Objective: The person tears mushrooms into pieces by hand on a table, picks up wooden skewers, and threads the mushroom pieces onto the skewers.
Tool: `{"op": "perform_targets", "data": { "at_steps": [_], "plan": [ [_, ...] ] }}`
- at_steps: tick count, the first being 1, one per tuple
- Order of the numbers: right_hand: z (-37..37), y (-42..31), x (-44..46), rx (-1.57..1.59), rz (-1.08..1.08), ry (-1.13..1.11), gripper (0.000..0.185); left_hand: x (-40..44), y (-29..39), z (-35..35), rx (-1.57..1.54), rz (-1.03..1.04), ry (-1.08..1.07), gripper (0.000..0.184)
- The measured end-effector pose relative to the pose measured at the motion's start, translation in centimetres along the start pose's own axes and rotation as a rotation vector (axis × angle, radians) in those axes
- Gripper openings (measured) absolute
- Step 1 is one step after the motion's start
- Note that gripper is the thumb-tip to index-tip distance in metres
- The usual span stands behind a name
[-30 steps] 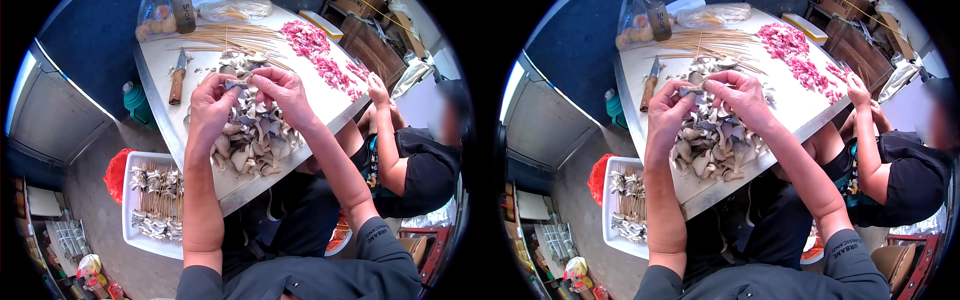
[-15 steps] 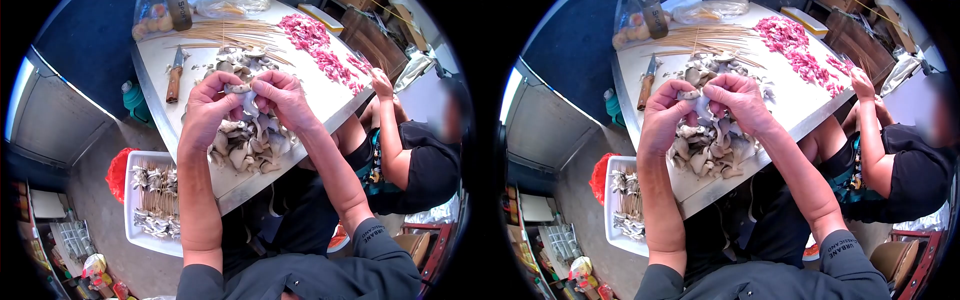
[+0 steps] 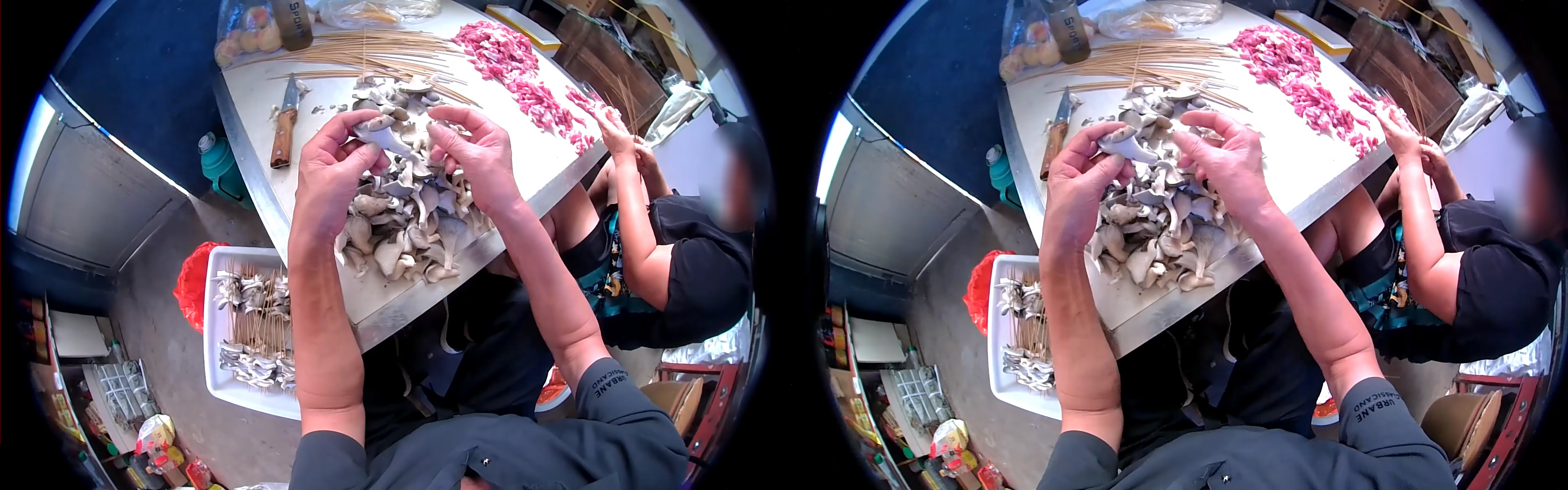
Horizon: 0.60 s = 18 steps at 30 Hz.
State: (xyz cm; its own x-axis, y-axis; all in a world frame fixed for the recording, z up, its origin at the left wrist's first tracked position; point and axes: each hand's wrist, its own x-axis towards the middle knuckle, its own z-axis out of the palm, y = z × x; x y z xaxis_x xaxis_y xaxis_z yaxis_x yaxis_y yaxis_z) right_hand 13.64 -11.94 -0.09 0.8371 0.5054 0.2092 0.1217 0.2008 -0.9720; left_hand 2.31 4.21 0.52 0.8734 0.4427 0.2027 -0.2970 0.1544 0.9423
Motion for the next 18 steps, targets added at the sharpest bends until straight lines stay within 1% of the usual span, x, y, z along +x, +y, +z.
{"op": "perform_targets", "data": {
  "at_steps": [2, 3, 4, 6, 8, 10, 12, 14, 15, 17, 18],
  "plan": [
    [0.2, -0.3, -0.4, -0.045, 0.008, -0.129, 0.032, 0.1, -0.4, 0.0, 0.039, 0.073, -0.047, 0.025],
    [0.6, -0.7, -0.6, -0.066, 0.017, -0.172, 0.037, 0.0, -0.3, 0.0, 0.039, 0.072, -0.048, 0.025],
    [0.7, -0.9, -0.7, -0.065, 0.018, -0.172, 0.037, -0.1, -0.1, 0.0, 0.045, 0.054, -0.084, 0.027],
    [0.8, -1.1, -0.9, -0.055, 0.018, -0.274, 0.04, -0.1, 0.1, -0.1, 0.05, 0.034, -0.121, 0.029],
    [0.6, -1.0, -0.8, -0.051, 0.034, -0.278, 0.04, -0.2, 0.1, -0.3, 0.06, -0.014, -0.225, 0.032],
    [0.1, -1.0, -0.5, 0.115, 0.132, -0.345, 0.038, -0.4, 0.4, 0.0, 0.046, -0.013, -0.224, 0.032],
    [0.2, -1.2, -0.7, 0.116, 0.165, -0.369, 0.036, -0.5, 0.6, 0.2, 0.031, -0.013, -0.223, 0.032],
    [0.3, -1.2, -0.8, 0.117, 0.198, -0.392, 0.034, -0.5, 0.7, 0.3, 0.027, -0.024, -0.182, 0.027],
    [0.4, -1.1, -0.8, 0.138, 0.195, -0.393, 0.031, -0.4, 0.6, 0.2, 0.027, -0.024, -0.182, 0.027],
    [0.5, -0.7, -0.8, 0.158, 0.191, -0.397, 0.028, -0.2, 0.3, -0.2, 0.072, -0.043, -0.193, 0.019],
    [0.5, -0.5, -0.8, 0.177, 0.185, -0.391, 0.025, -0.2, 0.3, -0.1, 0.072, -0.043, -0.191, 0.019]
  ]
}}
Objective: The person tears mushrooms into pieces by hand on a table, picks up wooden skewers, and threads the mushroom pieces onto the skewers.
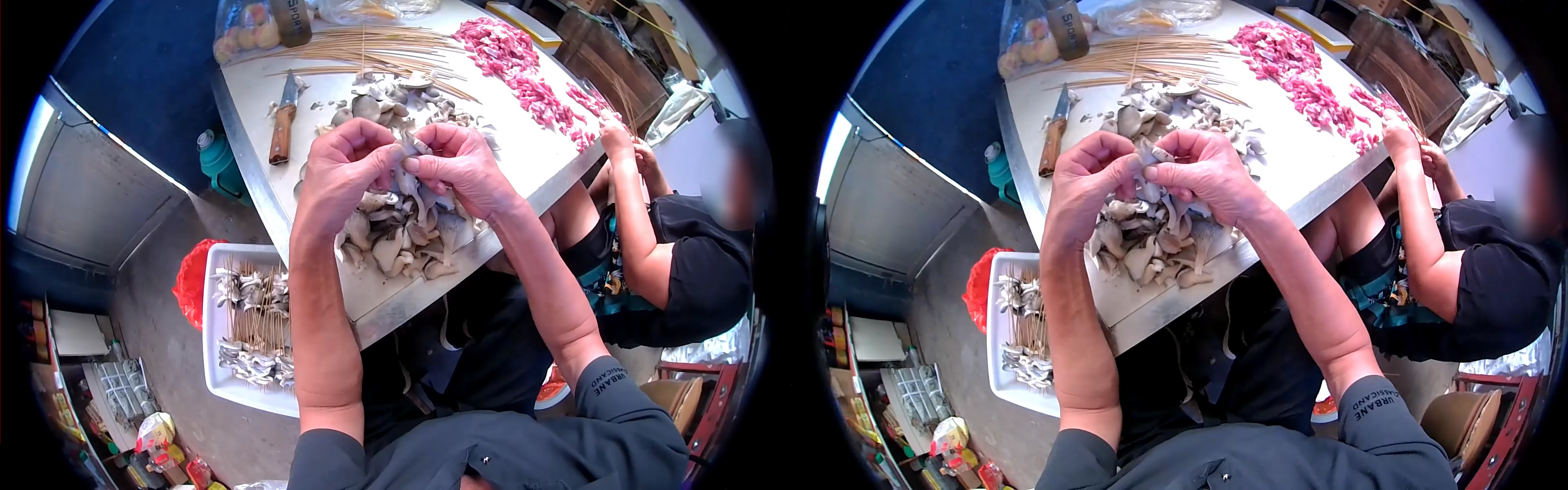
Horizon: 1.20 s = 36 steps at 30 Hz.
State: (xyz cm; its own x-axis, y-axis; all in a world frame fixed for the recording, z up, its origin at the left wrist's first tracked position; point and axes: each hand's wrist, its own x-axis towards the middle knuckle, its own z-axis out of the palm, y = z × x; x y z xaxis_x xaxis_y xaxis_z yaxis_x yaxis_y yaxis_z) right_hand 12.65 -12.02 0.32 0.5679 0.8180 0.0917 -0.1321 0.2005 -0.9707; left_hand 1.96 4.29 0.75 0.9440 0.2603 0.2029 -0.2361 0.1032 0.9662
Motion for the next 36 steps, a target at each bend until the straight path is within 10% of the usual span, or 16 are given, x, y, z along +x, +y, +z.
{"op": "perform_targets", "data": {
  "at_steps": [19, 36],
  "plan": [
    [1.1, 1.4, 0.1, 0.454, -0.002, 0.13, 0.011, -0.1, 0.0, 0.7, -0.054, 0.068, 0.122, 0.01],
    [-2.4, -0.6, -1.1, -0.054, -0.041, 0.339, 0.031, 0.6, -0.9, 0.4, 0.217, 0.102, 0.28, 0.016]
  ]
}}
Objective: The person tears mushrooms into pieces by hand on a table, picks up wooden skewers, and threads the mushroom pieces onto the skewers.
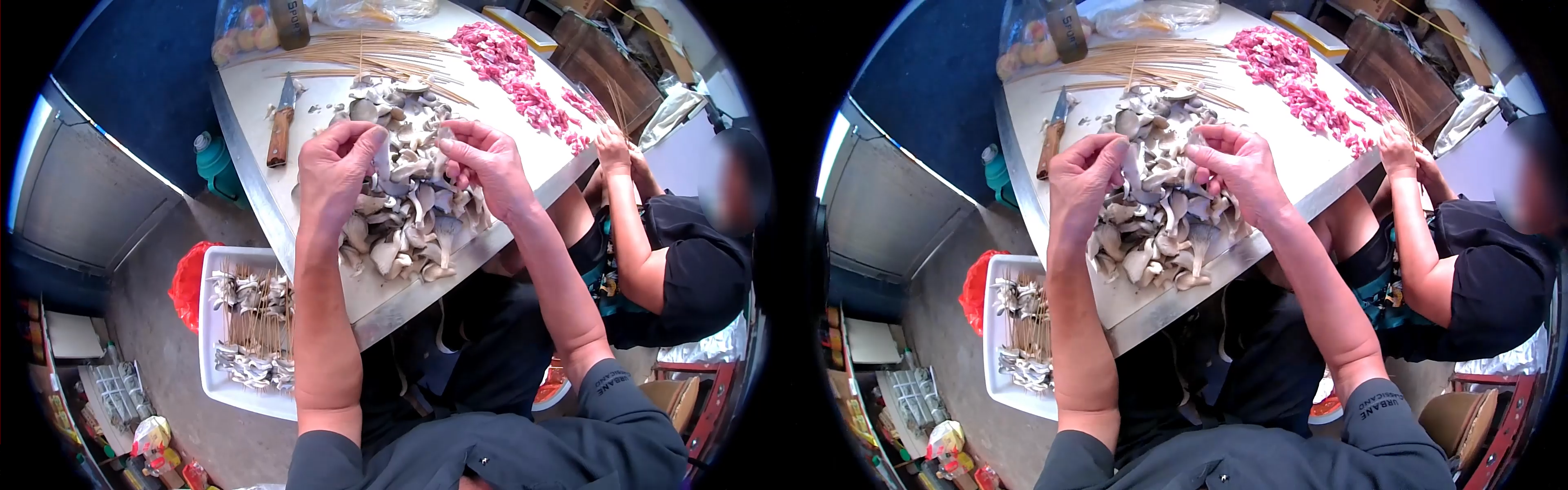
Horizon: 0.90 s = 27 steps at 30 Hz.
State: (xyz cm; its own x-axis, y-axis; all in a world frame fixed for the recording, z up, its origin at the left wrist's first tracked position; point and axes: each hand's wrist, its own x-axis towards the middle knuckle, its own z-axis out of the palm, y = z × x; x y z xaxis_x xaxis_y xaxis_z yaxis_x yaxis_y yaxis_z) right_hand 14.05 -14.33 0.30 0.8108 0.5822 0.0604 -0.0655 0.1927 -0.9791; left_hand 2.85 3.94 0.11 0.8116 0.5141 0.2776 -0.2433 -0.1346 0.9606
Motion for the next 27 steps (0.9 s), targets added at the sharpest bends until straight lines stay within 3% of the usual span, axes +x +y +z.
{"op": "perform_targets", "data": {
  "at_steps": [2, 8, 16, 18, 20, 22, 27],
  "plan": [
    [-0.7, -0.4, 0.4, -0.106, 0.03, -0.027, 0.039, 0.3, -0.9, 0.0, 0.137, 0.071, 0.0, 0.021],
    [-2.2, -2.0, 4.0, -0.453, -0.213, 0.098, 0.028, 0.2, -0.3, -0.2, 0.039, 0.072, 0.239, 0.018],
    [-1.5, 1.1, 11.8, -1.142, -0.467, 0.084, 0.027, 0.2, 0.0, -0.4, 0.054, 0.086, 0.267, 0.014],
    [-1.3, 2.1, 13.0, -1.339, -0.612, 0.083, 0.025, 0.3, -0.1, -0.4, 0.019, 0.092, 0.276, 0.013],
    [-1.3, 2.8, 14.0, -1.371, -0.609, 0.104, 0.021, 0.4, -0.5, -0.4, 0.023, 0.112, 0.275, 0.012],
    [-1.6, 3.0, 14.8, -1.32, -0.459, 0.057, 0.019, 0.4, -0.6, -0.4, 0.026, 0.129, 0.272, 0.012],
    [-1.7, 2.1, 14.1, -1.167, -0.549, 0.19, 0.017, 0.4, -0.4, -0.4, 0.008, 0.118, 0.258, 0.012]
  ]
}}
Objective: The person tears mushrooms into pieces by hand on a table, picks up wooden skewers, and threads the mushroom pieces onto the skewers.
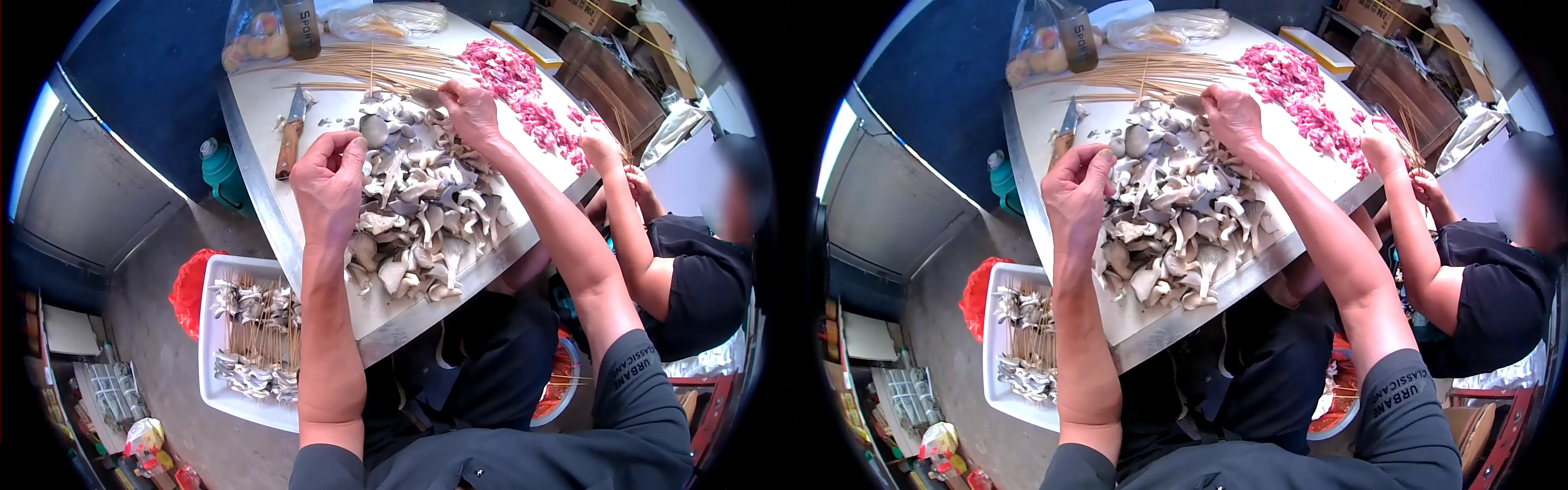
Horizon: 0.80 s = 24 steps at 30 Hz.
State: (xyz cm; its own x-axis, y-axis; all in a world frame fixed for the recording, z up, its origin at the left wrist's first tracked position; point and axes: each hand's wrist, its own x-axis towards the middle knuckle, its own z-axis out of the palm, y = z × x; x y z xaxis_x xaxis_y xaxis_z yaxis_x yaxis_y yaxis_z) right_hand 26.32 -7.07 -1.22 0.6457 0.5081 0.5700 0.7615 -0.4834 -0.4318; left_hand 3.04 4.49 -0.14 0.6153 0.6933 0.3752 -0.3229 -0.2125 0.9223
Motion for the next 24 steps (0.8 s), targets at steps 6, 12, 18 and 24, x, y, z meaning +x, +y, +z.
{"op": "perform_targets", "data": {
  "at_steps": [6, 12, 18, 24],
  "plan": [
    [-3.8, -3.4, -1.8, 0.481, 0.045, -0.125, 0.016, 0.0, 0.2, 0.0, -0.059, -0.034, -0.032, 0.024],
    [-6.6, -8.9, -5.3, 0.777, -0.001, -0.366, 0.015, -0.4, 1.7, 0.0, -0.169, -0.104, -0.182, 0.03],
    [-6.4, -10.6, -6.0, 0.887, 0.01, -0.293, 0.023, -0.1, 1.1, -0.5, -0.312, -0.122, -0.207, 0.015],
    [-4.8, -10.6, -7.3, 1.007, 0.111, -0.334, 0.026, -0.3, 1.2, -0.1, -0.368, -0.104, -0.274, 0.018]
  ]
}}
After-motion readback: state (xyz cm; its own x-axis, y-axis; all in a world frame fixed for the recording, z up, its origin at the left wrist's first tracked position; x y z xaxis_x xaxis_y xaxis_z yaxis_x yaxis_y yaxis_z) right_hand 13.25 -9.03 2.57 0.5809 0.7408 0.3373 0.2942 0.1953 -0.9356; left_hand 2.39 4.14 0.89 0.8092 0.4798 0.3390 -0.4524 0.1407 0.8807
